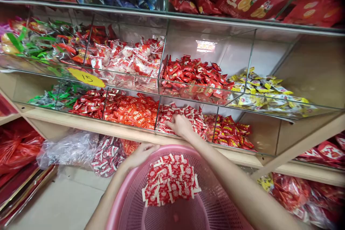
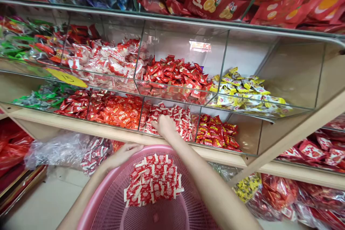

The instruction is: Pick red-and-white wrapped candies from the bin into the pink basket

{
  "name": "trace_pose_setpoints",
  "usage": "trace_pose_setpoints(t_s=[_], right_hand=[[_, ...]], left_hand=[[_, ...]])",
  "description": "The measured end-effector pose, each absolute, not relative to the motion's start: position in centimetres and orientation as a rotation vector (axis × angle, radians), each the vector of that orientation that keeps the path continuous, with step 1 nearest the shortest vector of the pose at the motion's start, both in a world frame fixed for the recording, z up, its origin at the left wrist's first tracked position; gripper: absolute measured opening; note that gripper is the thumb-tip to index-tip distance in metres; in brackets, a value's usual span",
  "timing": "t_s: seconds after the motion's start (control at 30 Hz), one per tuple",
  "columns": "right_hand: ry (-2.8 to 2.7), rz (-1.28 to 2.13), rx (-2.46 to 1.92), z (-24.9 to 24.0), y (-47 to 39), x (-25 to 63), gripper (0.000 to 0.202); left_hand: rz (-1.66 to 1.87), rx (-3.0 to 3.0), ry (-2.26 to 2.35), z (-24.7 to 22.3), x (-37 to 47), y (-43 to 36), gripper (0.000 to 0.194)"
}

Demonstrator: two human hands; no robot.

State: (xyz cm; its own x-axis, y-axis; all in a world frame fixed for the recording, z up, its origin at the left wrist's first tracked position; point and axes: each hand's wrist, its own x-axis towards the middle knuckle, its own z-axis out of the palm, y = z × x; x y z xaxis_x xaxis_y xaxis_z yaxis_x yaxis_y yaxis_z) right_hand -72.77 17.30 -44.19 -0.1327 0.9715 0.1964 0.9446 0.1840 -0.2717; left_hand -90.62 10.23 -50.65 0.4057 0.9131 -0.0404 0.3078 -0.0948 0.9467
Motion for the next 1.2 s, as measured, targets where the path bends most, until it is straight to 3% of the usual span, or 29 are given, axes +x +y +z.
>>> trace_pose_setpoints(t_s=[0.17,0.47,0.83,1.2], right_hand=[[-2.148,0.073,-1.927,-45.0,17.5,-73.7,0.037],[-2.138,0.138,-1.810,-45.3,17.4,-72.8,0.016],[-1.938,0.085,-1.653,-44.6,18.1,-74.1,0.031],[-2.656,-0.321,-1.115,-42.5,20.9,-71.5,0.025]], left_hand=[[0.718,1.647,1.100,-50.7,-90.7,10.5,0.043],[0.726,1.614,1.093,-50.7,-90.6,10.4,0.044],[0.751,1.619,1.072,-50.9,-90.8,10.4,0.044],[0.758,1.665,1.158,-50.9,-90.6,10.4,0.045]])
